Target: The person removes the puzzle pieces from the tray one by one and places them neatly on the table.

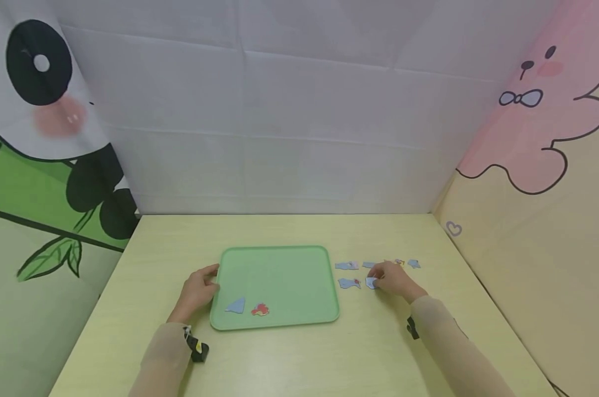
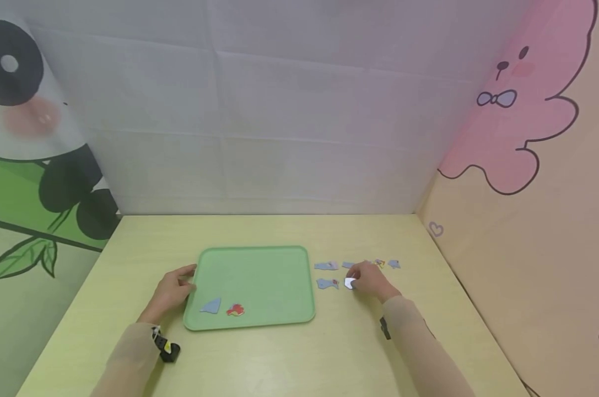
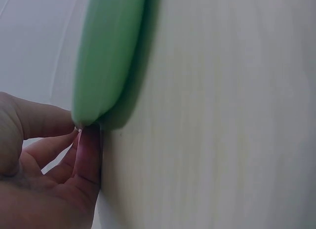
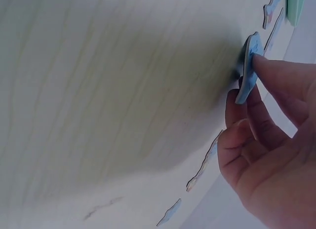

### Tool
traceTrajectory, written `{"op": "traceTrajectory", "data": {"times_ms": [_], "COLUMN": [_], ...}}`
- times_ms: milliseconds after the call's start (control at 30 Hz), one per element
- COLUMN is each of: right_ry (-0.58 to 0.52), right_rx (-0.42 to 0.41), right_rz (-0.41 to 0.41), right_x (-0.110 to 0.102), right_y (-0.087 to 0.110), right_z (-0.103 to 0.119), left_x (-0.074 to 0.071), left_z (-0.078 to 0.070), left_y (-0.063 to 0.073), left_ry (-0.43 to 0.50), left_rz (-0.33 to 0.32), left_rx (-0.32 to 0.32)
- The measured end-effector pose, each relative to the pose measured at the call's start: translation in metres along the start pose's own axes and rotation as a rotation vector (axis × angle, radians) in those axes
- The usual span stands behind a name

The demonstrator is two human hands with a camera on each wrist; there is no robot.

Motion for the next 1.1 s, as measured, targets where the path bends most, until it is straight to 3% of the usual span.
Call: {"op": "traceTrajectory", "data": {"times_ms": [733, 967, 1100], "right_ry": [0.17, 0.157, 0.16], "right_rx": [-0.044, -0.051, -0.075], "right_rz": [-0.041, -0.056, -0.087], "right_x": [-0.001, -0.004, -0.008], "right_y": [0.006, 0.008, 0.008], "right_z": [0.011, 0.015, 0.028], "left_x": [-0.001, -0.001, -0.001], "left_z": [-0.003, -0.004, -0.003], "left_y": [0.008, 0.01, 0.01], "left_ry": [-0.001, -0.002, -0.013], "left_rz": [-0.007, -0.015, -0.023], "left_rx": [-0.01, -0.013, -0.015]}}
Point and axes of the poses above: each hand's wrist, its own y-axis away from the middle knuckle, its own x-axis out of the palm, z = x × y, the point moved 8 cm from there along -y, towards the middle knuckle, and after that the axes turned 9 degrees about -z, right-handed, at the moved point
